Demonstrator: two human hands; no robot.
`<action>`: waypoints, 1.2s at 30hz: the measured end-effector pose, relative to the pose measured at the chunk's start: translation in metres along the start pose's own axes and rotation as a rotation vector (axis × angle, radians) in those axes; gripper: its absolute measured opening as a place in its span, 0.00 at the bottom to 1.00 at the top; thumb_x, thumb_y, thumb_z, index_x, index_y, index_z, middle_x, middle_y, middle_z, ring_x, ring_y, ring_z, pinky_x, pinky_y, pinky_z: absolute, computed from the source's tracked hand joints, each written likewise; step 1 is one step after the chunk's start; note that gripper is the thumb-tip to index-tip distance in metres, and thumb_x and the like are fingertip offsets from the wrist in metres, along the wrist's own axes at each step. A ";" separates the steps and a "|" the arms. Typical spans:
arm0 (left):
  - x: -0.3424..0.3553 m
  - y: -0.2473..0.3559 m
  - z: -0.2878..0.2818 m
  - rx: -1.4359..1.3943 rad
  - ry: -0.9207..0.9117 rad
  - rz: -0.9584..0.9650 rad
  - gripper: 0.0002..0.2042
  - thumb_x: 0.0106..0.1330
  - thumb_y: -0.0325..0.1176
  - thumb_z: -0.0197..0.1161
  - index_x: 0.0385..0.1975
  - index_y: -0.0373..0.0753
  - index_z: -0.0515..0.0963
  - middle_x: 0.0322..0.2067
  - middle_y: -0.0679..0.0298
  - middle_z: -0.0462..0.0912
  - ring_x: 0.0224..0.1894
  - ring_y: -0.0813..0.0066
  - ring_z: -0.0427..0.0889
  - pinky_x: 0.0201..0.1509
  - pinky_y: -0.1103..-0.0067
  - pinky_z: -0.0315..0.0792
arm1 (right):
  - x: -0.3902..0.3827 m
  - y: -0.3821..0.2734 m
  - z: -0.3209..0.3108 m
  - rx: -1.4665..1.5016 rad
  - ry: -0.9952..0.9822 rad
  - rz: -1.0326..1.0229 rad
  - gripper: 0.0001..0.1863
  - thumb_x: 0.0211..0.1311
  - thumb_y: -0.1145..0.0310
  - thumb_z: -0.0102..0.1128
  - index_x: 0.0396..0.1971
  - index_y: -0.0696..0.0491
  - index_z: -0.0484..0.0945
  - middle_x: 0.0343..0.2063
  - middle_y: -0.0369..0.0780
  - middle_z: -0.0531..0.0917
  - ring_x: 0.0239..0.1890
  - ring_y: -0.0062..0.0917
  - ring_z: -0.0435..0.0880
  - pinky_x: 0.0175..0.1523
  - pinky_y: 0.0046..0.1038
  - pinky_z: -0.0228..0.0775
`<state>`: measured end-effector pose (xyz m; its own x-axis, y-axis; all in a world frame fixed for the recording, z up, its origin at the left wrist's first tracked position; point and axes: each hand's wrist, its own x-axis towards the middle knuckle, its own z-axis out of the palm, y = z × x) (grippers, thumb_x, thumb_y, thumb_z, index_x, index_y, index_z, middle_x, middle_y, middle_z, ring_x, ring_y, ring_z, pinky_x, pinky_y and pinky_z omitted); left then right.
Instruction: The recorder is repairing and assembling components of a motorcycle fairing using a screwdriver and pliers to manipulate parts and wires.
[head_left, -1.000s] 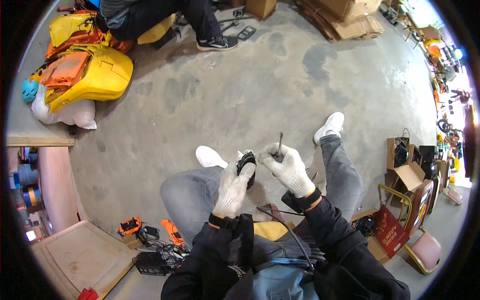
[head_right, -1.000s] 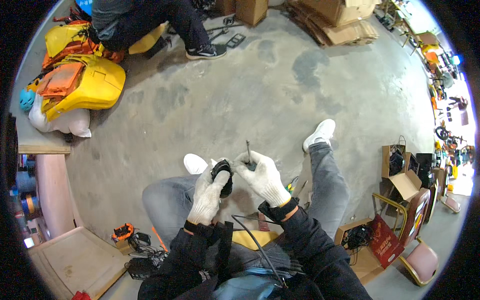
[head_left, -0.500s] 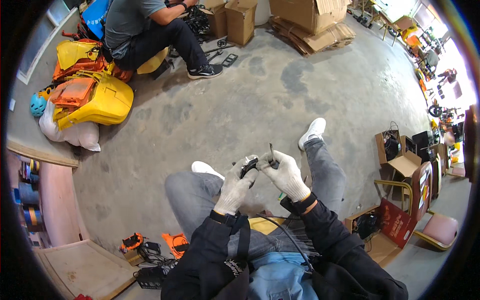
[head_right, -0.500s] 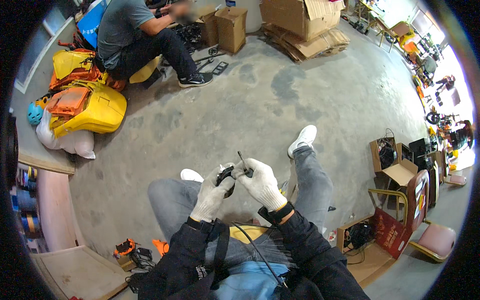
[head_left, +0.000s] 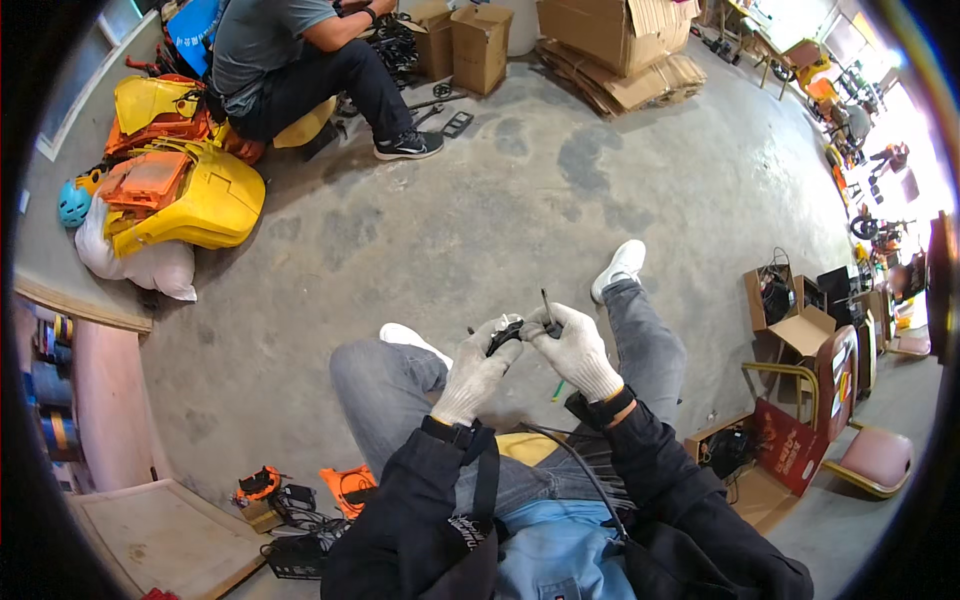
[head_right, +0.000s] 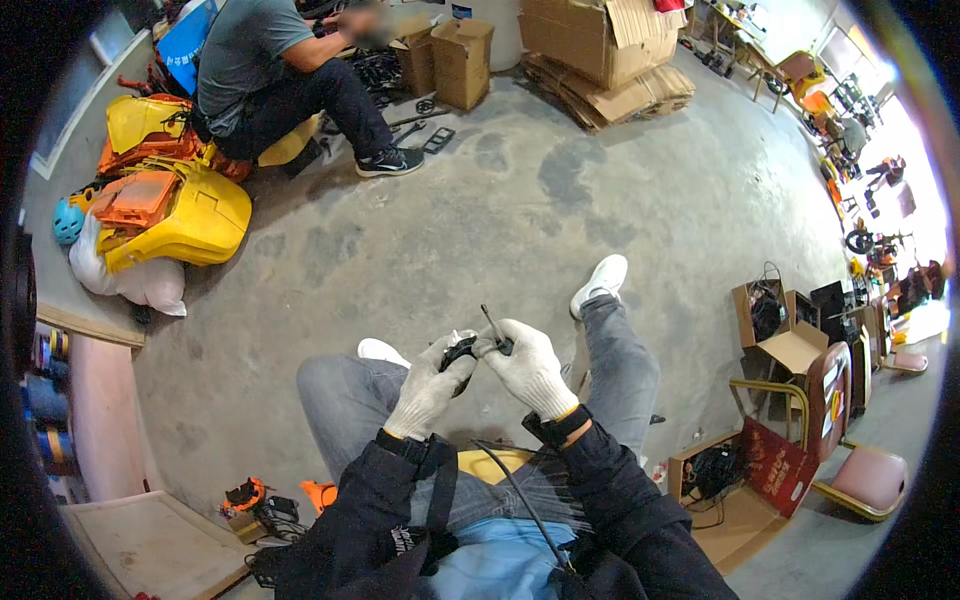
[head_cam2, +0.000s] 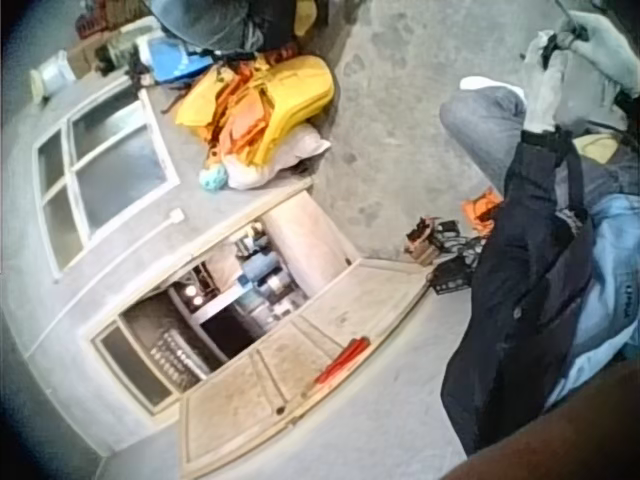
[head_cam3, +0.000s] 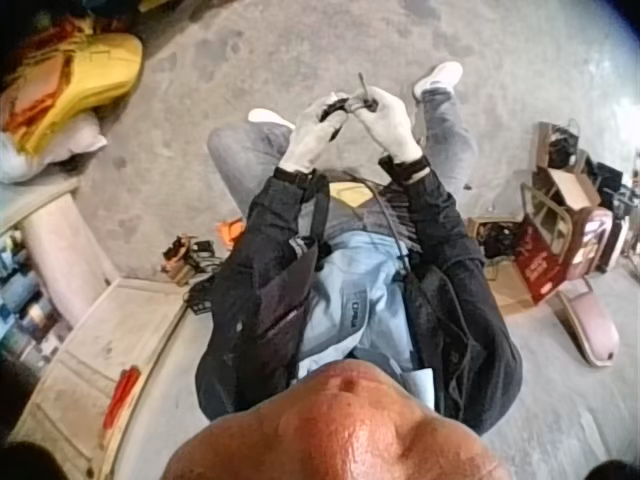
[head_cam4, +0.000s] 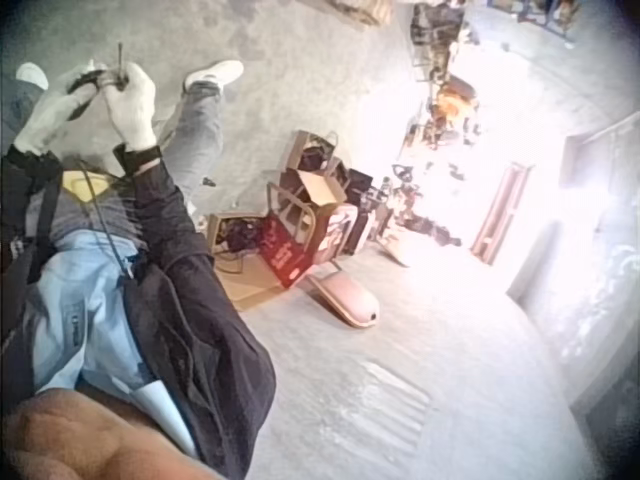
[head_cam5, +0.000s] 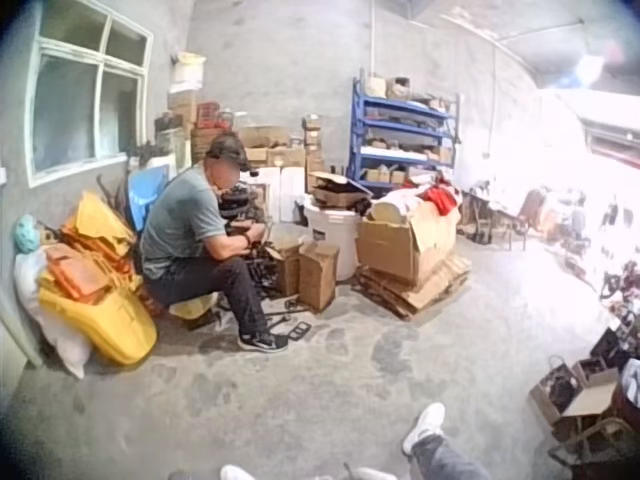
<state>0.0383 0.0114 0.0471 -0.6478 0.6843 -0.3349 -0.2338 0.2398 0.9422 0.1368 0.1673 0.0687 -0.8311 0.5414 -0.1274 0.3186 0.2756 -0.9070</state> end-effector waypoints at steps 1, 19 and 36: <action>-0.001 0.000 0.000 0.045 0.003 0.002 0.20 0.71 0.36 0.66 0.60 0.38 0.81 0.32 0.77 0.77 0.33 0.86 0.72 0.39 0.84 0.68 | -0.001 0.000 -0.001 -0.023 -0.007 0.025 0.09 0.62 0.70 0.72 0.40 0.58 0.86 0.34 0.43 0.90 0.37 0.27 0.88 0.47 0.30 0.79; 0.001 -0.016 -0.005 -0.014 -0.114 0.077 0.23 0.71 0.32 0.66 0.65 0.36 0.77 0.55 0.63 0.86 0.58 0.75 0.82 0.65 0.76 0.73 | -0.003 -0.034 -0.015 -0.028 -0.168 0.335 0.18 0.61 0.60 0.73 0.41 0.61 0.87 0.26 0.39 0.87 0.30 0.18 0.83 0.38 0.25 0.75; 0.005 -0.020 -0.006 0.052 -0.279 0.015 0.23 0.71 0.36 0.64 0.66 0.43 0.77 0.51 0.64 0.87 0.51 0.75 0.82 0.55 0.76 0.75 | -0.021 -0.014 -0.015 0.143 -0.087 0.338 0.15 0.63 0.63 0.72 0.39 0.61 0.85 0.24 0.36 0.84 0.22 0.16 0.79 0.25 0.23 0.69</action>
<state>0.0353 0.0058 0.0269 -0.4248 0.8491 -0.3139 -0.1836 0.2587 0.9483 0.1567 0.1640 0.0905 -0.7273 0.5120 -0.4570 0.5195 -0.0245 -0.8541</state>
